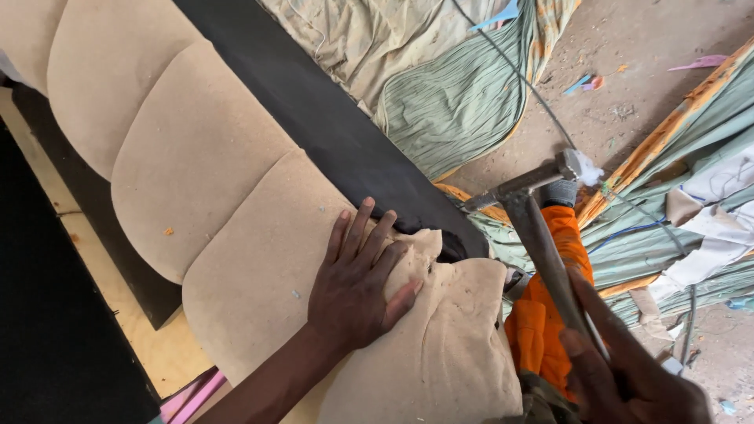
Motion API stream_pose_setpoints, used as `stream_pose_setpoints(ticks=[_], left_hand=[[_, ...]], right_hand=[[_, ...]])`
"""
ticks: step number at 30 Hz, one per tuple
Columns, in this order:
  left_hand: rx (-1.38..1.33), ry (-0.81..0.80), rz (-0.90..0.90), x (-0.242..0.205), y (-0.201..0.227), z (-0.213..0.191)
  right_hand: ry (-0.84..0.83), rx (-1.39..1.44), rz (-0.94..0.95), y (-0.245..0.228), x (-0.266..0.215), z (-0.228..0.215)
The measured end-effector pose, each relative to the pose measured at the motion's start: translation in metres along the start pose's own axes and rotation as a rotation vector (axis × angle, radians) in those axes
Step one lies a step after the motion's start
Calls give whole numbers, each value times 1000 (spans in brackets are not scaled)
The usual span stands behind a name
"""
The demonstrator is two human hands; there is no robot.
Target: Removing staples and fabric from a sofa frame using a hammer as a pry tool.
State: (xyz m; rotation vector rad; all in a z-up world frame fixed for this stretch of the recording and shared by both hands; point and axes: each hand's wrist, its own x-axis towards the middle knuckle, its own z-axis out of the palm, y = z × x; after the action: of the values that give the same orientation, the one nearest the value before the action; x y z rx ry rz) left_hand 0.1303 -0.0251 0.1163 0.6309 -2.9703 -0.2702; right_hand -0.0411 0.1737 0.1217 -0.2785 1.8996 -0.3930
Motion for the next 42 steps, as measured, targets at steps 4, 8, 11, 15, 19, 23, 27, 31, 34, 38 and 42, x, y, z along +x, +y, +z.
stream_pose_setpoints(ticks=[4,8,11,15,19,23,27,31,34,38,42], left_hand=[[-18,4,12,-1,3,-3],[21,-20,15,-3,-3,7],[18,-41,1,1,-1,0],[1,-52,-23,1,2,-1],[-29,-11,7,2,1,-2],[-24,-44,-7,1,-3,2],[-45,-40,-16,0,-3,-1],[-21,109,-123,-18,15,0],[133,155,-332,-20,47,5],[194,132,-742,-13,89,26],[204,110,-923,6,90,46]], right_hand=[[-39,-31,0,13,4,8],[154,131,-168,49,25,-7],[220,206,-39,-16,-18,-45],[357,369,-148,20,-6,-1],[104,1,-339,52,31,27],[408,621,-152,-5,-9,-10],[463,576,-170,11,-8,3],[139,216,-238,48,19,37],[40,26,-81,24,30,23],[-17,-106,-237,-14,46,-5],[-124,-185,-383,-87,57,-22]])
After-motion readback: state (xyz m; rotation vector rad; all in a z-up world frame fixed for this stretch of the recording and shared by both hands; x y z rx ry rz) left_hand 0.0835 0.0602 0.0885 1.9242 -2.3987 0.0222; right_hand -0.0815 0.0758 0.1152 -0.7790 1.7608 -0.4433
